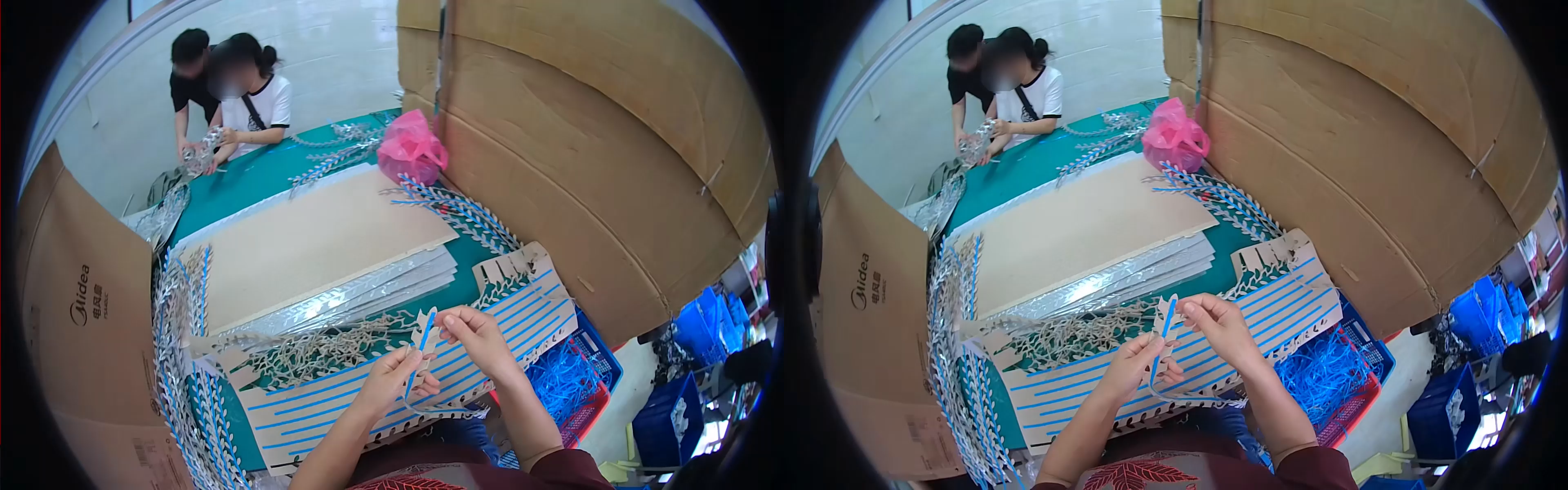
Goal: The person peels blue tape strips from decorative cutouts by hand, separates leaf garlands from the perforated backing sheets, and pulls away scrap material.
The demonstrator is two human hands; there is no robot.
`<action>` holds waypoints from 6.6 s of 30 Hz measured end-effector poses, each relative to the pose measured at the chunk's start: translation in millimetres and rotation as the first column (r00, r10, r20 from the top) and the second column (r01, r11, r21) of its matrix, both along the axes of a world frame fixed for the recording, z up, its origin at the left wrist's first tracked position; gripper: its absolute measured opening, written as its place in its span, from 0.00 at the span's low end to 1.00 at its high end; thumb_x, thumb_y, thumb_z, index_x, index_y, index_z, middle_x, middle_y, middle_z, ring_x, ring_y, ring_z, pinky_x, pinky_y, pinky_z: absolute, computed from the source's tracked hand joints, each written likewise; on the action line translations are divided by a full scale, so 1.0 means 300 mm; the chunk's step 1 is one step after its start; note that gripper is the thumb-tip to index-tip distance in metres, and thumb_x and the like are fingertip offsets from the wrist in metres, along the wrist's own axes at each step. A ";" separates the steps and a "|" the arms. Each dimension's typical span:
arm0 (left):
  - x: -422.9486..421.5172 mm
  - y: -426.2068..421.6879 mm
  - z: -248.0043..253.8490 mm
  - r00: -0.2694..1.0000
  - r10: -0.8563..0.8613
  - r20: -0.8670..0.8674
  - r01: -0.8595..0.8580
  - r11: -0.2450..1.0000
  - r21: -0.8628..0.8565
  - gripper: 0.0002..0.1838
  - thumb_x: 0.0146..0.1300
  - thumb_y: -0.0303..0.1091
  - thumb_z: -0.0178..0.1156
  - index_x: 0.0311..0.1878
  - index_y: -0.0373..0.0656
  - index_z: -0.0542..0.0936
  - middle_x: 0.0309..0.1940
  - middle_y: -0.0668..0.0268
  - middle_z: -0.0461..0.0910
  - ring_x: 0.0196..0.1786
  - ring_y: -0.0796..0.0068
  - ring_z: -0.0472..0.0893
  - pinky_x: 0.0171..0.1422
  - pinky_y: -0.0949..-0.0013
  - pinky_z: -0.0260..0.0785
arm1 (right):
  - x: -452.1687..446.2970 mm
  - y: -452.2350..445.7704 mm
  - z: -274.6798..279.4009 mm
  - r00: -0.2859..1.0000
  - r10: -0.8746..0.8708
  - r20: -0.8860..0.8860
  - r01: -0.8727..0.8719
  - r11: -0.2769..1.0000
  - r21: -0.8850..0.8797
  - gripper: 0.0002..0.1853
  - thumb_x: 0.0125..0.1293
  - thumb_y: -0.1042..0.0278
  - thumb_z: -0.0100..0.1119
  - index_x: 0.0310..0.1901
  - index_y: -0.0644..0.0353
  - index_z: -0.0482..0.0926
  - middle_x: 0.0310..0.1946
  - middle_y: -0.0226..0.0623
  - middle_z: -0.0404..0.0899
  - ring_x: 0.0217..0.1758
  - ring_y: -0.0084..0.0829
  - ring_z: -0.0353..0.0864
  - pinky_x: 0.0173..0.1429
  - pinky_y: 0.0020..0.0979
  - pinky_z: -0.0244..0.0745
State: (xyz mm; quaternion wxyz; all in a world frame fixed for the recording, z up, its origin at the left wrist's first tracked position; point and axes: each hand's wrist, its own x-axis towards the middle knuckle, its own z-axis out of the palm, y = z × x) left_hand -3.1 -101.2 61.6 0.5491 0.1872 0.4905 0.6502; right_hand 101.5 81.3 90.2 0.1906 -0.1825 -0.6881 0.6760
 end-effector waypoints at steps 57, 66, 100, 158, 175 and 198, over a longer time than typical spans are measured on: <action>-0.345 -0.275 -0.110 0.419 0.897 0.139 -0.894 0.380 0.240 0.11 0.81 0.43 0.53 0.46 0.47 0.76 0.31 0.72 0.76 0.30 0.81 0.76 0.30 0.74 0.70 | 0.068 -0.236 -0.184 0.959 -0.098 -0.266 0.272 0.574 0.773 0.03 0.69 0.80 0.59 0.41 0.64 0.75 0.38 0.46 0.76 0.41 0.45 0.76 0.48 0.42 0.72; -0.524 -0.418 -0.187 0.194 0.967 0.166 -0.971 0.166 0.170 0.15 0.81 0.45 0.53 0.45 0.43 0.74 0.29 0.69 0.75 0.29 0.74 0.76 0.31 0.69 0.68 | 0.716 0.139 -0.364 0.716 -0.687 -0.128 0.487 0.359 0.796 0.06 0.78 0.76 0.49 0.38 0.63 0.68 0.33 0.35 0.66 0.36 0.29 0.67 0.44 0.31 0.68; 0.065 -0.191 -0.229 -0.112 -0.242 -0.964 -0.166 0.961 -0.222 0.39 0.68 0.53 0.63 0.77 0.43 0.68 0.80 0.52 0.60 0.83 0.49 0.57 0.83 0.36 0.42 | 0.473 0.296 -0.191 0.489 -0.805 -0.335 0.792 0.571 -0.218 0.11 0.82 0.53 0.50 0.44 0.48 0.74 0.26 0.19 0.64 0.26 0.13 0.63 0.29 0.20 0.57; -0.196 -0.326 0.170 0.779 0.625 0.056 -0.568 0.664 0.486 0.31 0.83 0.53 0.45 0.75 0.37 0.66 0.65 0.58 0.76 0.68 0.67 0.75 0.74 0.58 0.67 | -0.460 -0.460 0.250 0.876 0.451 -0.169 0.026 0.306 0.952 0.10 0.70 0.68 0.63 0.48 0.60 0.78 0.36 0.41 0.82 0.33 0.41 0.82 0.36 0.40 0.79; -0.383 -0.385 0.172 0.347 0.542 -0.766 -0.634 0.737 0.235 0.13 0.78 0.35 0.52 0.46 0.32 0.76 0.37 0.55 0.81 0.39 0.61 0.82 0.46 0.62 0.74 | -0.555 -0.473 0.234 0.934 0.348 -0.074 -0.010 0.232 0.973 0.08 0.68 0.64 0.64 0.38 0.58 0.78 0.32 0.38 0.79 0.36 0.43 0.85 0.37 0.41 0.82; -0.582 -0.368 0.095 0.129 0.988 -0.084 -0.938 0.149 0.314 0.13 0.80 0.41 0.55 0.39 0.45 0.78 0.24 0.77 0.69 0.24 0.87 0.67 0.28 0.79 0.58 | -0.395 -0.522 0.163 0.928 0.199 -0.315 0.195 0.462 0.865 0.08 0.66 0.72 0.69 0.36 0.61 0.77 0.31 0.43 0.79 0.32 0.47 0.82 0.34 0.43 0.76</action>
